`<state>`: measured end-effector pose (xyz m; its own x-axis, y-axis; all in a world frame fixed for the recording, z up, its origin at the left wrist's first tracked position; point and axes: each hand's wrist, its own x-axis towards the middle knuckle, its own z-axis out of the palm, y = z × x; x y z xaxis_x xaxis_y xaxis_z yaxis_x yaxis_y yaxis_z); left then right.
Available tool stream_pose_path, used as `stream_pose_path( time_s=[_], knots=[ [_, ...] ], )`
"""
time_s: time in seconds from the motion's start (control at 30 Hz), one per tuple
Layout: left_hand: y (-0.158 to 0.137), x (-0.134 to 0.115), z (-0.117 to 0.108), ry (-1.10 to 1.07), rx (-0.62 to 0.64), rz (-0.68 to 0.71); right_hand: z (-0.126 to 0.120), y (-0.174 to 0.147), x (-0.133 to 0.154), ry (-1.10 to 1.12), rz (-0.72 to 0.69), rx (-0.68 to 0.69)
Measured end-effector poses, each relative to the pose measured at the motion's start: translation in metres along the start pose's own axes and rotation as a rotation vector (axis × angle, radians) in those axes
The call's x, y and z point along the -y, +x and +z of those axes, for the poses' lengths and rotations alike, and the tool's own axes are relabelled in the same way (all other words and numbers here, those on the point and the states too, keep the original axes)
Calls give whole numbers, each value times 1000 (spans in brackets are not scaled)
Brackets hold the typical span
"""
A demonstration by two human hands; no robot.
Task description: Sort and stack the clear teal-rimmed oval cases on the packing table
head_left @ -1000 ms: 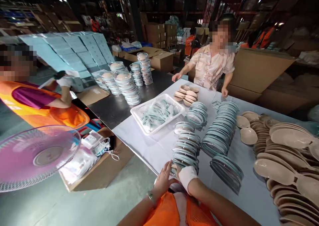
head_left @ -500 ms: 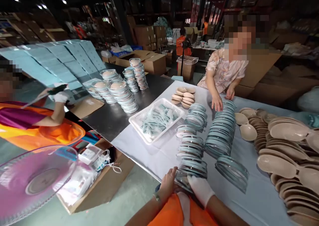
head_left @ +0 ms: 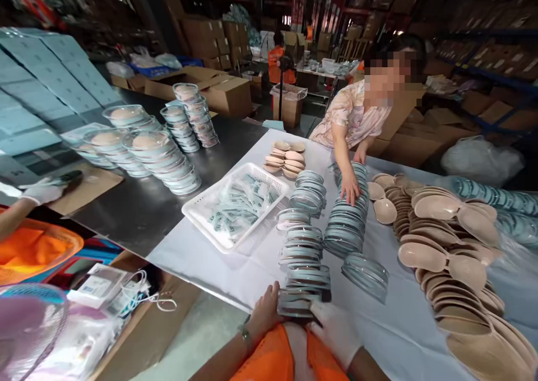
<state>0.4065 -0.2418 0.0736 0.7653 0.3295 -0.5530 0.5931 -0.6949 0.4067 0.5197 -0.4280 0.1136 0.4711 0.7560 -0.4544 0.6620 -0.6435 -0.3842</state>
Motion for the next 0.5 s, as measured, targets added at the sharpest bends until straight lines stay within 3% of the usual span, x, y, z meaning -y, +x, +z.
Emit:
stream_pose_path(
  time_s=[0.1,0.2,0.27,0.37,0.43,0.5],
  knots=[
    [0,0,-2,24,-5,-2,1,4,12,-81,37,62],
    [-1,2,-7,51,-7,-15,9,2,-2,-5,-5,49],
    [-3,4,-10,59,-4,-32,16,0,-28,240,-49,-124],
    [-4,5,-14,83,-33,-30,21,17,-67,761,158,-595],
    [-1,2,-17,122,-78,33,19,47,-74,867,297,-714],
    [4,-2,-21,137,-92,163,20,82,-62,858,348,-704]
  ],
)
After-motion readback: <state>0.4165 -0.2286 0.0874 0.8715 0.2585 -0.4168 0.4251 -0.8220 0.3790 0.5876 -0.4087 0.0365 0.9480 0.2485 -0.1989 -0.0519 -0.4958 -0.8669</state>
